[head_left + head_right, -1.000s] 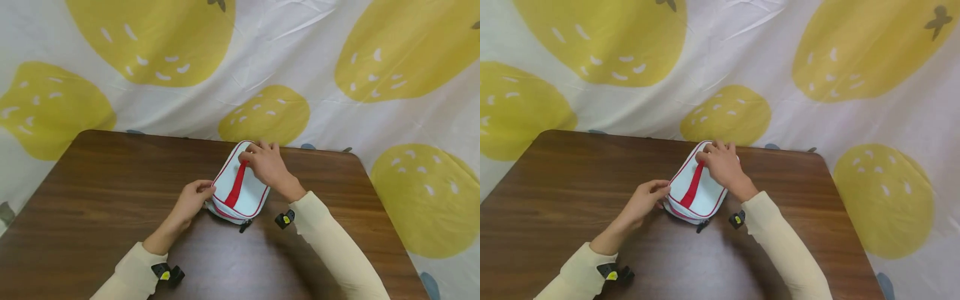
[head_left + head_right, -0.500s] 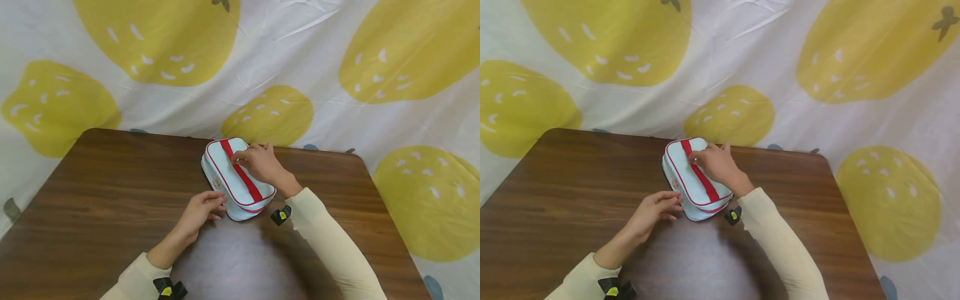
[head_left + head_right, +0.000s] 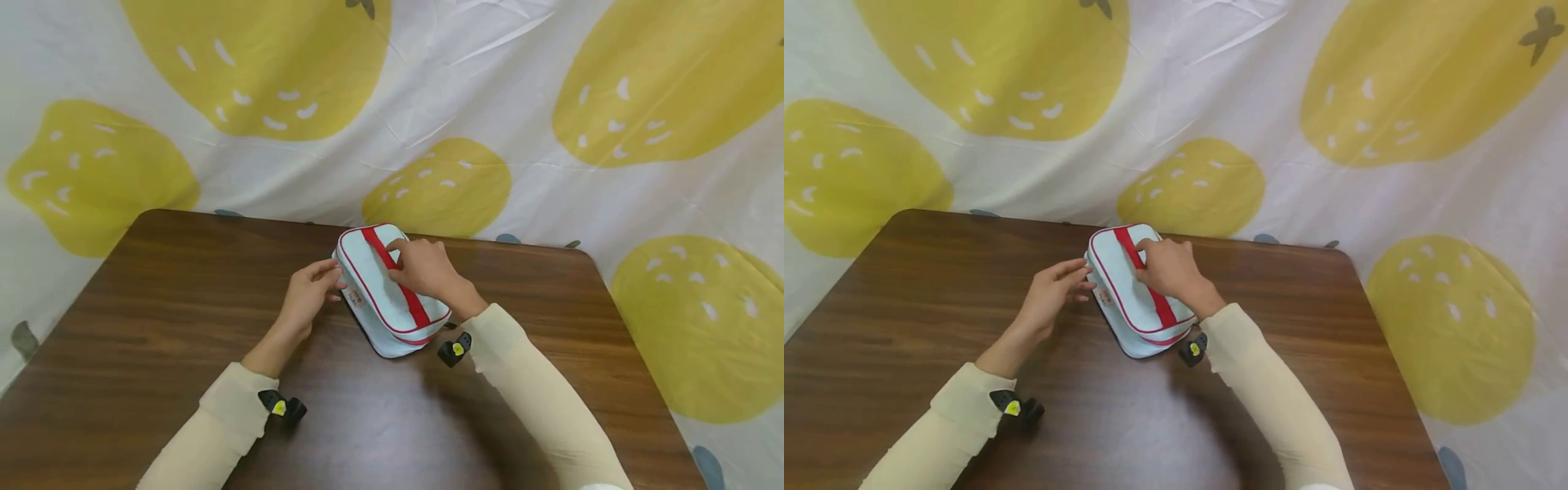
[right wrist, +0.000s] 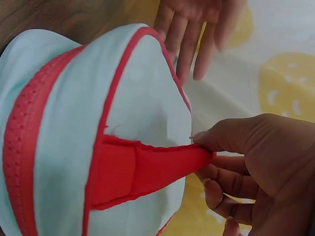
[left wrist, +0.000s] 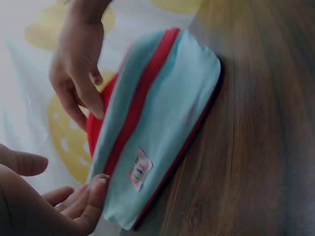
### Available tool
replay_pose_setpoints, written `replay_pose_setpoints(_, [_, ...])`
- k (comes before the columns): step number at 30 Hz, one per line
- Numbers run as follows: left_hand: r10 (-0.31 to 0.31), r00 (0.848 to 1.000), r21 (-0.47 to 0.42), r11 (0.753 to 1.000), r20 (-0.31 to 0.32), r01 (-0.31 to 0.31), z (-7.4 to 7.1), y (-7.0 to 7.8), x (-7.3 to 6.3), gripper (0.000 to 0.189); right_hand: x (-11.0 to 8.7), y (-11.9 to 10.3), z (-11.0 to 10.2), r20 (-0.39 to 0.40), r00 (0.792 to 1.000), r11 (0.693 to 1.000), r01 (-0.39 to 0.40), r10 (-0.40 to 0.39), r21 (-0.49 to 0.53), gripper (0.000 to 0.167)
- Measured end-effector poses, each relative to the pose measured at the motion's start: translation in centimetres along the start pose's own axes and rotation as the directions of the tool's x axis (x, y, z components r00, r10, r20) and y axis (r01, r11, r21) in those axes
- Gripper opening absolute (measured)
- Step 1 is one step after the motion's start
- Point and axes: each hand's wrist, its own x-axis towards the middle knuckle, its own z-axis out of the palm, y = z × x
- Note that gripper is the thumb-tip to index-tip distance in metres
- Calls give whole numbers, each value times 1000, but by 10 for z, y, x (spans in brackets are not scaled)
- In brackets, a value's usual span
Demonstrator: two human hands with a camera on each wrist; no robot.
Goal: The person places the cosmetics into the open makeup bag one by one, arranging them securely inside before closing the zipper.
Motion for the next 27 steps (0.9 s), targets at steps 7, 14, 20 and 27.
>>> replay_pose_setpoints(7, [36, 997, 37, 999, -66, -33, 6, -4, 22, 40, 0, 3, -4, 24, 998, 998, -53, 52, 36, 37])
replay_pose_setpoints(14, [52, 995, 151, 988, -80, -40, 4, -12, 26, 46, 2, 3, -9, -46, 997, 998, 67, -66, 10, 27])
replay_pose_setpoints(20, [91, 982, 242, 969, -164, -49, 1, -18, 19, 50, 3, 8, -14, -129, 980, 988, 153, -153, -10, 24])
replay_pose_setpoints(27, [139, 973, 275, 958, -186, -84, 3, -20, 6, 53, 9, 15, -16, -136, 985, 993, 112, -109, 21, 27])
